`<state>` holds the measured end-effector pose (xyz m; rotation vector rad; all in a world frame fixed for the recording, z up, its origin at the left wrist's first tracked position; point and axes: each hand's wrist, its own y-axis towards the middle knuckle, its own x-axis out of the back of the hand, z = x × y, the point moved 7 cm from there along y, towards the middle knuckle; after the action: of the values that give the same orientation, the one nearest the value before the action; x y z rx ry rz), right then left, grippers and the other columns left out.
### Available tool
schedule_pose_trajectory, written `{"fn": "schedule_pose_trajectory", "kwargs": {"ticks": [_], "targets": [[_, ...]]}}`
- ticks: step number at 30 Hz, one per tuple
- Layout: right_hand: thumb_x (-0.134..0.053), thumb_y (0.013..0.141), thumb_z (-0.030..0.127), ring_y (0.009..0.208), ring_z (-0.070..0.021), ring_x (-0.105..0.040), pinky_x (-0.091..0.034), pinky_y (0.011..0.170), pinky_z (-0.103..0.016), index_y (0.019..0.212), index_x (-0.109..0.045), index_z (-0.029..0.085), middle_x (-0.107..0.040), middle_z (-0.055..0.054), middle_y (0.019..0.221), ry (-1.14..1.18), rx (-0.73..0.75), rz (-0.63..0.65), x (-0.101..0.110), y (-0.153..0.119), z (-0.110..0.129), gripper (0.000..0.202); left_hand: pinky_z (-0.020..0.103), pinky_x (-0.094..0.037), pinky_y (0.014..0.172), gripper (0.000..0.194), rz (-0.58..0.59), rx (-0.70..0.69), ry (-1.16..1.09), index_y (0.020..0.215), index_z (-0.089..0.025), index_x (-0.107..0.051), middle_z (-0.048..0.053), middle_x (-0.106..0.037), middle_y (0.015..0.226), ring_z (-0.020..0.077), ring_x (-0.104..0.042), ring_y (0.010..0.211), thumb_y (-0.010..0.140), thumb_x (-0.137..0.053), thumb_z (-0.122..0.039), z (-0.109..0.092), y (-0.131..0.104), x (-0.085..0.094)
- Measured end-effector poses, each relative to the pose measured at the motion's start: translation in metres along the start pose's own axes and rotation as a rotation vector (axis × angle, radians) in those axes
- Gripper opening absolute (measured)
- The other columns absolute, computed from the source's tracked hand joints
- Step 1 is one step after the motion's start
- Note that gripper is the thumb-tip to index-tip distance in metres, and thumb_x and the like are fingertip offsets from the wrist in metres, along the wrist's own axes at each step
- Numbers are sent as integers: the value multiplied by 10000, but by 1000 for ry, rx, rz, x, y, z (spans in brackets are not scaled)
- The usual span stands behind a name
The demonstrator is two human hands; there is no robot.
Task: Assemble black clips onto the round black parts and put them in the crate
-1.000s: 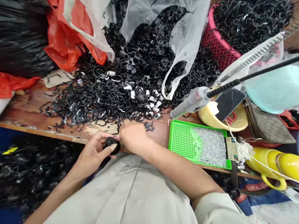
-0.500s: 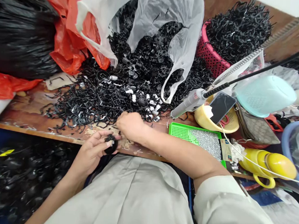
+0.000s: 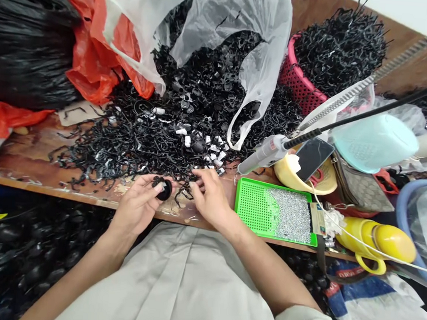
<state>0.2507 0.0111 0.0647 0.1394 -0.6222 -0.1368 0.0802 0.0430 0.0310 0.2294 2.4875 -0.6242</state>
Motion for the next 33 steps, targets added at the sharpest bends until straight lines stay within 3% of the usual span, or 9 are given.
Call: {"fn": "schedule_pose_trajectory", "kwargs": {"ticks": [4, 8, 11, 16, 20, 23, 26, 30, 33], "targets": [[-525, 902, 196, 825, -155, -603, -527, 741, -296, 1161, -608, 210, -586, -77, 1056, 0, -45, 11, 12, -3, -15, 272, 331, -578, 703, 293, -26, 38, 48, 967, -203, -542, 38, -713, 952, 201, -709, 834, 742, -726, -166, -4, 2, 3], [-508, 916, 189, 921, -173, -603, -488, 859, -306, 1056, -663, 186, -627, -69, 981, -133, -1, 121, 12, 1, -5, 210, 298, -578, 655, 329, -57, -32, 152, 991, -210, -544, 71, -692, 1142, 185, -705, 829, 732, -745, -176, -18, -5, 6], [-465, 946, 219, 958, -180, -606, -468, 874, -297, 1013, -674, 183, -644, -70, 978, -305, 8, 270, -2, 9, 8, 223, 294, -569, 712, 323, 14, 18, 236, 1018, -216, -554, 74, -681, 1187, 178, -696, 876, 753, -739, -210, -17, -17, 1], [-447, 940, 240, 899, -237, -629, -486, 778, -341, 983, -656, 134, -649, -127, 996, -647, 69, 458, -43, 28, 29, 239, 279, -528, 811, 293, 251, 215, 493, 1013, -186, -618, 70, -726, 1002, 174, -675, 904, 752, -740, -237, 8, -43, -16], [-484, 867, 132, 855, -244, -634, -490, 737, -339, 975, -646, 102, -655, -150, 972, -709, 124, 528, -63, 36, 35, 197, 269, -539, 697, 238, 214, 194, 539, 930, -180, -618, 56, -709, 895, 166, -652, 787, 737, -735, -255, 11, -49, -13], [-471, 880, 146, 872, -224, -626, -492, 748, -324, 979, -633, 126, -643, -126, 979, -602, 118, 418, -47, 41, 36, 191, 272, -546, 597, 239, 146, 181, 475, 930, -190, -594, 52, -696, 901, 148, -617, 680, 747, -718, -281, 9, -49, -5], [-460, 914, 195, 789, -161, -617, -497, 726, -283, 1071, -598, 162, -618, -59, 909, -166, 26, 186, -16, 41, 36, 212, 271, -545, 510, 278, 99, 183, 437, 974, -202, -573, 35, -670, 891, 141, -584, 639, 760, -703, -324, 9, -46, -1], [-497, 926, 364, 590, -116, -583, -485, 581, -241, 1059, -553, 181, -584, 15, 752, 409, -224, 194, -14, 21, 28, 233, 258, -554, 480, 349, 85, 133, 458, 1014, -206, -554, 25, -632, 901, 155, -577, 710, 733, -723, -323, 9, -40, -9], [-574, 883, 370, 660, -118, -558, -447, 621, -232, 878, -581, 184, -590, 13, 738, 265, -178, 156, -13, 7, 28, 186, 247, -558, 472, 350, 78, 90, 488, 984, -202, -556, 19, -609, 921, 143, -563, 710, 699, -740, -289, 10, -35, -16]]}}
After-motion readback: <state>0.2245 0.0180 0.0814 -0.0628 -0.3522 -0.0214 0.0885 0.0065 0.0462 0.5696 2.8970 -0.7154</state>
